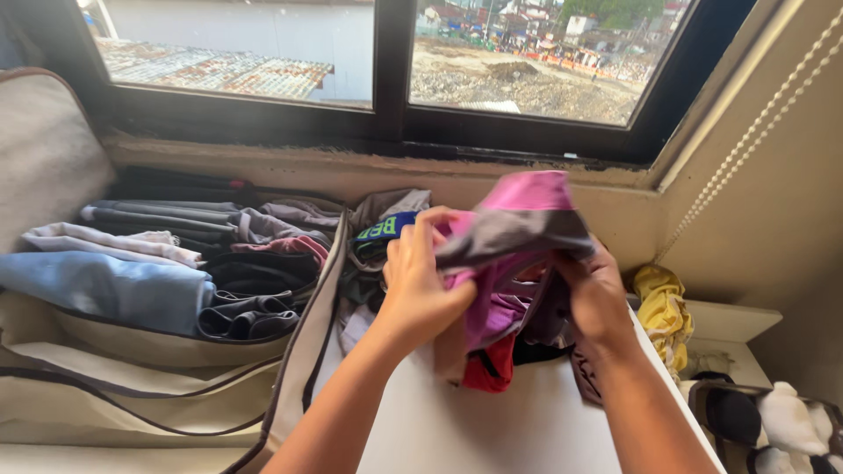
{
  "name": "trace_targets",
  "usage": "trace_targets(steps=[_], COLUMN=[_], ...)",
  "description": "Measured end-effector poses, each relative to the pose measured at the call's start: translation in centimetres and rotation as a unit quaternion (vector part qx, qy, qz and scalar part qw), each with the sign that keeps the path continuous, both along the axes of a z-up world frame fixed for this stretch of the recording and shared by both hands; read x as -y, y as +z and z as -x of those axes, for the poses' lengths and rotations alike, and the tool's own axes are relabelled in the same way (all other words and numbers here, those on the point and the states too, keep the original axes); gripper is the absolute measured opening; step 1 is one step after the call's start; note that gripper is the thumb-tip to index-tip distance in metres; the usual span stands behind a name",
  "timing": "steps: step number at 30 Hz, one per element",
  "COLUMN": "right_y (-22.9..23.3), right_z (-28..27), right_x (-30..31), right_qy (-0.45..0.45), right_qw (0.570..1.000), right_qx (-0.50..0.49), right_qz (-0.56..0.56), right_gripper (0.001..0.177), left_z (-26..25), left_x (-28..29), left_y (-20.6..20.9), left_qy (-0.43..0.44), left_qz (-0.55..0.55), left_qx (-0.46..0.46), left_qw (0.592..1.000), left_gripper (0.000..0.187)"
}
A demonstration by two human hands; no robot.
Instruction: The person picks up several garments from a pile, smooths them by hand, and folds them one at a time before placing them into a storage bin.
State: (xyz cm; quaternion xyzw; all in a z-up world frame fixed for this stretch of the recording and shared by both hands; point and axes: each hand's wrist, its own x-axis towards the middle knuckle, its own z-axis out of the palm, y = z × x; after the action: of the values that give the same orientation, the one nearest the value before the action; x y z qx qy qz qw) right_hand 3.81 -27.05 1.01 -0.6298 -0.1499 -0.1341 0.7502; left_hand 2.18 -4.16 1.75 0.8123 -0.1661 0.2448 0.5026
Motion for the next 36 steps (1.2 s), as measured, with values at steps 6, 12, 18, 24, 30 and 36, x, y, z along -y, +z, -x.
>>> trace_targets(steps=[6, 12, 18, 24, 30, 36], right_y=[1.1, 3.5, 10.1, 12.7, 9.6, 4.3], right_z=[-1.0, -2.9, -2.5, -3.3, -8.0, -9.9], right_x=[0.5, 1.2, -1.8, -2.8, 2.7, 5.6], right_qy=[0.017, 0.066, 0.118, 0.16, 0.098, -0.177], right_qw=[0.987, 0.974, 0.981, 0.967, 0.963, 0.978], right_qx=[-0.031, -0.001, 0.051, 0.055, -0.016, -0.111], right_qz=[-0.154, -0.216, -0.143, -0.189, -0.251, 0.004], right_gripper=[0.025, 0.024, 0.024, 0.031, 0.027, 0.028], left_z=[0.2, 0.3, 1.2, 0.0, -2.3, -4.2], left_x=[-1.7, -4.2, -3.3, -1.1, 0.0, 3.3], left_y=[-4.7, -6.7, -3.2, -0.6, -0.7, -1.1], left_qy=[-0.037, -0.039, -0.044, -0.149, -0.239, -0.296], left_qz=[-0.04, -0.145, -0.108, 0.071, 0.142, 0.142], left_qx=[-0.187, -0.223, 0.02, -0.003, 0.007, -0.12], left_qw=[0.981, 0.963, 0.993, 0.986, 0.961, 0.937], left_gripper=[0.1, 0.076, 0.09, 0.066, 0.068, 0.08])
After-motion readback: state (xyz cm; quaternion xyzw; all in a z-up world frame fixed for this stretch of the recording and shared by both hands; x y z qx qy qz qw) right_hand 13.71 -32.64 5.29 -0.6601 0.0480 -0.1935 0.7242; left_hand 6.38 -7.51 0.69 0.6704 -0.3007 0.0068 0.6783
